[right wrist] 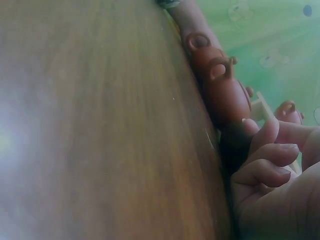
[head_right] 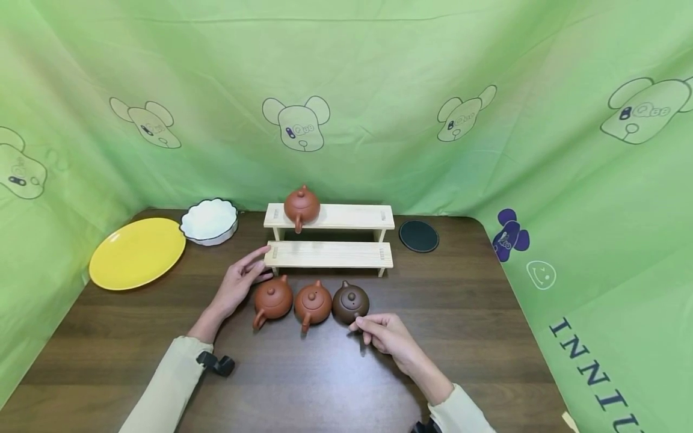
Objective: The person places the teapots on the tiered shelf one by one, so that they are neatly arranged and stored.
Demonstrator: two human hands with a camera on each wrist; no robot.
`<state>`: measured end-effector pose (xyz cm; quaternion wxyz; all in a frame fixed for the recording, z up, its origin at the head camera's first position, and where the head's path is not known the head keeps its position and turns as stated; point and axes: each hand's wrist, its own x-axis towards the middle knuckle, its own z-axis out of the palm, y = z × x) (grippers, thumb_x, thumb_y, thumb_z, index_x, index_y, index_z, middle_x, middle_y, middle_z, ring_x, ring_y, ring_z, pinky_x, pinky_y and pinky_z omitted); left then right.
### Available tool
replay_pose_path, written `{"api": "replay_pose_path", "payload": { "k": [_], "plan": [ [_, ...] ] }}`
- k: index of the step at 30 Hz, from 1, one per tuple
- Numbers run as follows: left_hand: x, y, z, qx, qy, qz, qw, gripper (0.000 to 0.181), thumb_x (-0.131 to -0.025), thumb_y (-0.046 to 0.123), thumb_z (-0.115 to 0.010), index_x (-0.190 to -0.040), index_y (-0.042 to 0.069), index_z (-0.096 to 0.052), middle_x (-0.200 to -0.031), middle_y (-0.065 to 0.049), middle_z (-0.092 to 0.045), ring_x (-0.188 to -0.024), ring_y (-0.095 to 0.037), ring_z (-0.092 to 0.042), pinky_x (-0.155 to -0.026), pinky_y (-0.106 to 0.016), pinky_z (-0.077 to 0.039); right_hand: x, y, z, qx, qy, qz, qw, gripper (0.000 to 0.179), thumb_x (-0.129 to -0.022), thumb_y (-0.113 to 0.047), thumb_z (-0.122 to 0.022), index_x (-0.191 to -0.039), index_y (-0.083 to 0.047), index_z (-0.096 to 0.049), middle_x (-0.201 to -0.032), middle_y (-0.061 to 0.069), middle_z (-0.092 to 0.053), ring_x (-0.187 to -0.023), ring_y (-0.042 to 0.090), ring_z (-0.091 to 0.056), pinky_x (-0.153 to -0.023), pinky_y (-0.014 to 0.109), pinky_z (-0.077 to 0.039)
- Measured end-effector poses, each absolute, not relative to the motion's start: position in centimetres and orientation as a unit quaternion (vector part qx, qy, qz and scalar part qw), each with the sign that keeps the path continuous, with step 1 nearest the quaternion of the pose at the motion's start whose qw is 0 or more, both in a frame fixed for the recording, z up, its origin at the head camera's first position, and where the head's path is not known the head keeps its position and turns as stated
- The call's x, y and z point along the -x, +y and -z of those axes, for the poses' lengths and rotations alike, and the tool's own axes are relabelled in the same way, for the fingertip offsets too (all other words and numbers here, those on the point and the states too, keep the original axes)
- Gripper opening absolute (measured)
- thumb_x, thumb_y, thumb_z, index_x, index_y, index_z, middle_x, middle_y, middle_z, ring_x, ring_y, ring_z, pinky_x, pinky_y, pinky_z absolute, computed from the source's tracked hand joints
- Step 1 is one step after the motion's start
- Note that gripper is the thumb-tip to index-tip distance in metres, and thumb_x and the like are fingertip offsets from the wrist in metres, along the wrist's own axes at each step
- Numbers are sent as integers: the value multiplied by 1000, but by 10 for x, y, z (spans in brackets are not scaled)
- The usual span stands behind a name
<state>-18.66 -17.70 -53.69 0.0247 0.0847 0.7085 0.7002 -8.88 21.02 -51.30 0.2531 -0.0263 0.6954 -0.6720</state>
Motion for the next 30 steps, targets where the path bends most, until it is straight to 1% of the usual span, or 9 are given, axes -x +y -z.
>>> {"api": "replay_pose_path", "payload": {
  "k": [5, 10, 14, 18, 21, 24, 25, 27, 30],
  "plan": [
    [187, -177, 538, -83, 710, -699, 21, 46, -118, 10, -56, -163, 2, -54, -154, -30, -60, -115, -7, -75, -101, -30, -66, 86, 209, 513, 26, 696, 674, 247, 39, -112, -19, -67, -123, 18, -73, -73, -7, -61, -52, 0, -35, -46, 12, -26],
    [187, -177, 539, -86, 710, -698, 22, 46, -118, 11, -55, -163, 1, -53, -151, -33, -61, -118, -12, -75, -103, -31, -66, 84, 209, 512, 15, 688, 685, 240, 35, -112, -17, -66, -121, 16, -76, -73, -7, -60, -53, 0, -35, -47, 13, -26],
    [187, -177, 539, -84, 708, -700, 24, 46, -118, 10, -55, -163, 2, -54, -151, -32, -62, -121, -20, -75, -104, -33, -66, 83, 210, 510, 21, 687, 689, 229, 33, -112, -16, -66, -120, 15, -77, -72, -7, -60, -53, 1, -34, -47, 16, -22],
    [188, -177, 540, -82, 710, -699, 26, 46, -118, 9, -56, -163, 2, -54, -151, -32, -62, -122, -24, -74, -103, -34, -66, 83, 212, 506, 39, 690, 691, 213, 37, -113, -15, -65, -121, 21, -73, -71, -8, -59, -52, 0, -32, -46, 22, -15],
    [188, -177, 540, -81, 710, -699, 26, 46, -118, 9, -56, -163, 2, -54, -153, -31, -61, -121, -22, -75, -103, -34, -66, 84, 212, 501, 50, 689, 695, 201, 39, -113, -14, -63, -122, 24, -69, -70, -8, -57, -52, 0, -31, -46, 27, -11],
    [187, -177, 539, -84, 708, -701, 26, 46, -118, 8, -56, -163, 2, -54, -155, -30, -60, -118, -13, -75, -103, -34, -66, 84, 213, 496, 54, 690, 696, 191, 40, -113, -13, -63, -122, 25, -68, -69, -8, -56, -52, 1, -30, -46, 30, -10],
    [187, -177, 539, -84, 707, -701, 26, 46, -118, 8, -56, -163, 2, -54, -156, -29, -59, -118, -13, -75, -103, -34, -66, 85, 213, 494, 54, 691, 696, 188, 39, -113, -13, -63, -122, 25, -68, -69, -8, -56, -52, 1, -30, -46, 30, -10],
    [187, -177, 539, -86, 708, -701, 26, 46, -118, 9, -56, -163, 2, -54, -157, -29, -59, -120, -17, -75, -103, -34, -66, 86, 213, 490, 53, 692, 697, 181, 37, -113, -13, -63, -121, 23, -71, -69, -8, -56, -51, 1, -29, -46, 29, -11],
    [187, -177, 538, -87, 711, -698, 24, 46, -118, 10, -55, -163, 1, -53, -159, -28, -57, -123, -31, -74, -104, -34, -66, 88, 213, 484, 48, 694, 698, 170, 31, -113, -13, -64, -116, 14, -78, -68, -8, -56, -52, 3, -29, -46, 28, -12]
  ]
}}
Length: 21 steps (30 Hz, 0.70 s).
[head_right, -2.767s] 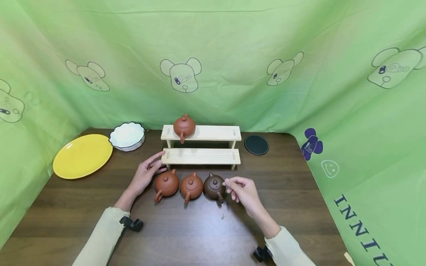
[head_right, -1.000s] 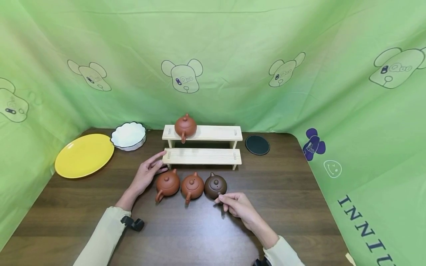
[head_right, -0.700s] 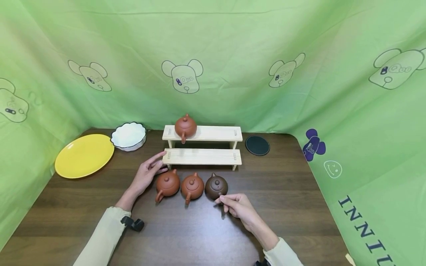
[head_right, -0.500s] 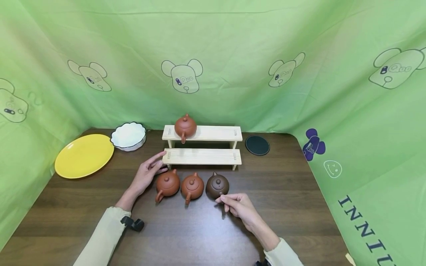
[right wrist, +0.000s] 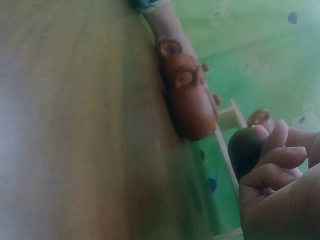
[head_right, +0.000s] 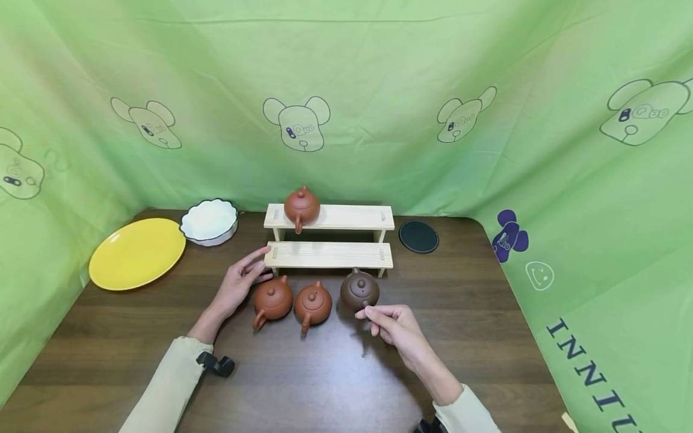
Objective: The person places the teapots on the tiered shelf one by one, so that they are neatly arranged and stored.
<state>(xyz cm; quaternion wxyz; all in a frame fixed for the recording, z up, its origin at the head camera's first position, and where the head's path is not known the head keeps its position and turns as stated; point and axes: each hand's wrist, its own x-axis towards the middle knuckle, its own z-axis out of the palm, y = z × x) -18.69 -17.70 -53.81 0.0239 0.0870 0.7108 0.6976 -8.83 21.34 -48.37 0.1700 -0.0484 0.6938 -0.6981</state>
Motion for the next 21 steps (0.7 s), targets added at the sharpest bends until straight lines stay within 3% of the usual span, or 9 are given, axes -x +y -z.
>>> {"api": "replay_pose_path", "payload": {
  "k": [4, 9, 15, 21],
  "plan": [
    [187, -177, 538, -87, 713, -695, 23, 46, -118, 9, -55, -163, 0, -53, -160, -27, -56, -123, -38, -73, -104, -35, -66, 92, 214, 475, 34, 696, 700, 153, 24, -112, -14, -65, -109, -3, -86, -67, -7, -55, -52, 4, -28, -48, 24, -15],
    [187, -178, 540, -98, 709, -699, 16, 46, -118, 13, -57, -163, 2, -54, -156, -31, -59, -119, -20, -76, -101, -32, -67, 98, 213, 467, 13, 693, 708, 139, 24, -113, -17, -66, -105, -11, -88, -66, -7, -55, -51, 3, -27, -50, 22, -19],
    [188, -179, 544, -118, 698, -706, 0, 45, -117, 18, -61, -161, 6, -59, -153, -30, -61, -115, -7, -75, -97, -27, -67, 106, 211, 459, 11, 687, 717, 117, 26, -113, -18, -66, -101, -17, -89, -65, -8, -55, -51, 7, -22, -49, 29, -9],
    [187, -178, 539, -97, 704, -703, 18, 46, -118, 12, -57, -163, 2, -55, -157, -29, -58, -117, -12, -75, -101, -31, -67, 115, 209, 451, 18, 669, 737, 98, 30, -114, -16, -64, -97, -19, -89, -64, -9, -55, -52, 9, -18, -49, 33, -3]
  ]
}}
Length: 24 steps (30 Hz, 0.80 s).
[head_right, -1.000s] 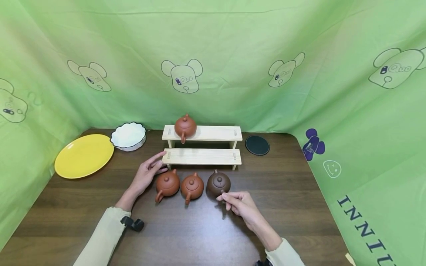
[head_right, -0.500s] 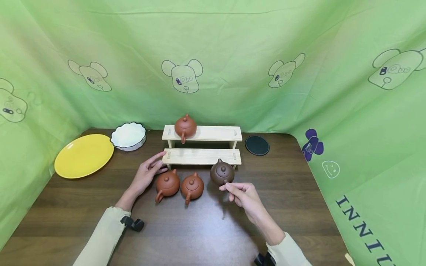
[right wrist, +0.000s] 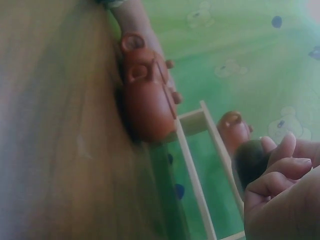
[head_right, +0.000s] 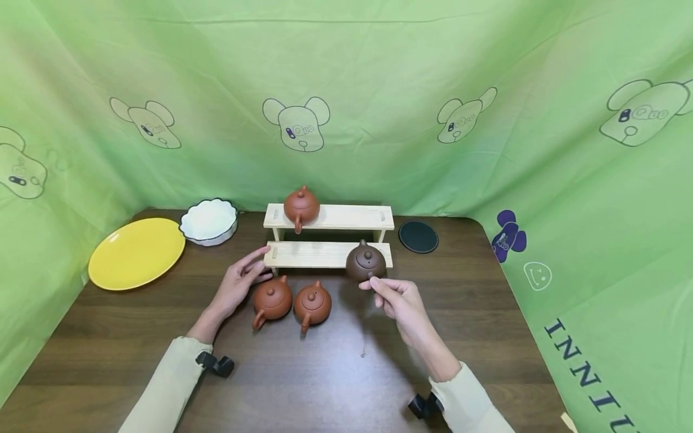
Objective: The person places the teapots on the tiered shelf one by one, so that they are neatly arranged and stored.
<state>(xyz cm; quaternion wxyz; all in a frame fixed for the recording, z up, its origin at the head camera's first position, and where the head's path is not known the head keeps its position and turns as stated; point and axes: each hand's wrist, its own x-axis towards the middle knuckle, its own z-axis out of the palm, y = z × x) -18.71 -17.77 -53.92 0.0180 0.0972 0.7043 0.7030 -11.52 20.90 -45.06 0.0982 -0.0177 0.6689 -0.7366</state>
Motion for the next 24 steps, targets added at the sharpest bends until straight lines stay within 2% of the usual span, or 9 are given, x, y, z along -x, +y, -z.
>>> {"api": "replay_pose_path", "payload": {
  "k": [7, 18, 24],
  "plan": [
    [187, -177, 535, -83, 710, -699, 29, 46, -118, 10, -55, -164, 1, -53, -157, -29, -58, -126, -24, -72, -105, -33, -65, 129, 209, 443, 6, 652, 754, 72, 32, -114, -15, -64, -94, -20, -89, -64, -10, -56, -52, 2, -26, -50, 27, -4],
    [187, -177, 536, -84, 711, -698, 26, 46, -118, 9, -56, -163, 1, -54, -156, -28, -59, -123, -22, -74, -102, -32, -66, 147, 203, 437, 15, 621, 783, 40, 35, -114, -10, -62, -93, -19, -89, -63, -9, -58, -46, -3, -31, -51, 28, -2],
    [187, -177, 537, -91, 712, -696, 19, 46, -118, 9, -55, -163, -1, -53, -163, -26, -54, -116, -20, -77, -101, -29, -66, 156, 198, 433, 20, 602, 797, 36, 37, -114, -9, -60, -92, -17, -89, -64, -9, -62, -47, -5, -33, -52, 25, -5]
  ]
}}
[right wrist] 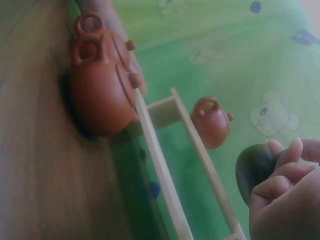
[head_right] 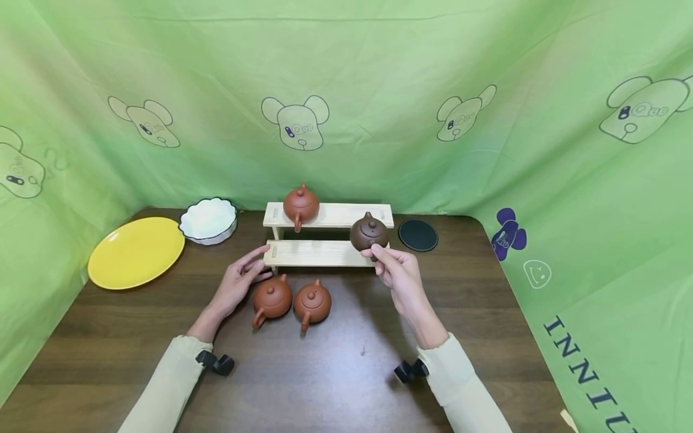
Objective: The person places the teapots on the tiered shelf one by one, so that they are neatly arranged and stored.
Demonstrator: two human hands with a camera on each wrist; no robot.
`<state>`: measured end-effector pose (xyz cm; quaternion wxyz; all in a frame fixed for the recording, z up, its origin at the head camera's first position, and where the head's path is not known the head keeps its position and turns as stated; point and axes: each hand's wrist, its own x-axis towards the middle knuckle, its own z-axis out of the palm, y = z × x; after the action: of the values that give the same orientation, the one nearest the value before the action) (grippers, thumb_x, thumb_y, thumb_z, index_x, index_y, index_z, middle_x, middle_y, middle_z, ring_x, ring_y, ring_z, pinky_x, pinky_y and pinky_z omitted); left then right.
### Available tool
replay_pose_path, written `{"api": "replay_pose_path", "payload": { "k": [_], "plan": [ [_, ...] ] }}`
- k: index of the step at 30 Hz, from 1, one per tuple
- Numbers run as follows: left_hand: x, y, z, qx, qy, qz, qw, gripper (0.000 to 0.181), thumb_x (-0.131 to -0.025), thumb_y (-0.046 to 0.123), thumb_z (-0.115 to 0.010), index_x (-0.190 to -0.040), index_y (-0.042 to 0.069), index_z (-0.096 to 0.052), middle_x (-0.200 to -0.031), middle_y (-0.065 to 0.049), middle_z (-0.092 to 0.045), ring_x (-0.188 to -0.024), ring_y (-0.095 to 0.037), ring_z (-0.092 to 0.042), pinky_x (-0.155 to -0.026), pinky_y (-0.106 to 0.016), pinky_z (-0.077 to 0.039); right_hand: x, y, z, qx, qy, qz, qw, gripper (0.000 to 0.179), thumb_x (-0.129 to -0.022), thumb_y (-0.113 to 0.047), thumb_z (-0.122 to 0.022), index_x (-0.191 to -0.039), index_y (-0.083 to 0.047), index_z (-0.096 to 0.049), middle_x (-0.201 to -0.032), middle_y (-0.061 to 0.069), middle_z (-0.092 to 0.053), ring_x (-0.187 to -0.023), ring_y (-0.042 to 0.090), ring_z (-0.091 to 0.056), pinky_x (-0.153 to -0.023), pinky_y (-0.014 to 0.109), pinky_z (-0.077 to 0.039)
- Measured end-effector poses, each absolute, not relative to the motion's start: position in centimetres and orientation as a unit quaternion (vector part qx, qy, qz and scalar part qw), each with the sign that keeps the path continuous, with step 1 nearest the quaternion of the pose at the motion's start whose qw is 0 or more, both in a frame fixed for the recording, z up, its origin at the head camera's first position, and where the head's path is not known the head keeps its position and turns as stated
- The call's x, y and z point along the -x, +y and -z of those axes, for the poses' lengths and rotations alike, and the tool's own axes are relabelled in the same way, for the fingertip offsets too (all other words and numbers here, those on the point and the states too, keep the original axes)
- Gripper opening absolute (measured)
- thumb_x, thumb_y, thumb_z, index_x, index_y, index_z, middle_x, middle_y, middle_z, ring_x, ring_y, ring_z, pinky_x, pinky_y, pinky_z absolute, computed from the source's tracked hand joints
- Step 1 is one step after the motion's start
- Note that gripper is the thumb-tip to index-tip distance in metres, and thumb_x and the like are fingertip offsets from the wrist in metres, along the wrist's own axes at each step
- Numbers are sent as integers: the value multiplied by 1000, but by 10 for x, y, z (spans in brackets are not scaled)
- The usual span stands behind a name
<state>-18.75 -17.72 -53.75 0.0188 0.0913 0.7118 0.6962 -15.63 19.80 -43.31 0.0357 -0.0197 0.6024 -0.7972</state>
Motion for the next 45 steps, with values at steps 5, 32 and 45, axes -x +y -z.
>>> {"api": "replay_pose_path", "payload": {
  "k": [5, 32, 45],
  "plan": [
    [190, -177, 539, -94, 704, -704, 16, 46, -117, 7, -55, -162, -2, -53, -159, -29, -56, -112, -10, -76, -100, -29, -67, 166, 191, 432, 19, 613, 789, 23, 36, -114, -10, -62, -91, -17, -89, -61, -9, -57, -46, -3, -30, -49, 23, -7],
    [188, -177, 539, -82, 715, -694, 24, 46, -118, 9, -56, -163, 2, -54, -154, -30, -61, -122, -30, -74, -102, -34, -67, 214, 173, 445, 4, 630, 776, -32, 28, -111, -17, -71, -89, -16, -89, -65, -6, -60, -49, -1, -34, -43, 12, -18],
    [187, -177, 538, -83, 722, -687, 20, 47, -118, 13, -56, -164, 1, -53, -151, -33, -61, -114, -11, -76, -100, -29, -66, 228, 170, 442, -4, 626, 779, -32, 27, -111, -22, -72, -91, -15, -89, -67, -7, -63, -50, -2, -36, -42, 12, -18]
  ]
}}
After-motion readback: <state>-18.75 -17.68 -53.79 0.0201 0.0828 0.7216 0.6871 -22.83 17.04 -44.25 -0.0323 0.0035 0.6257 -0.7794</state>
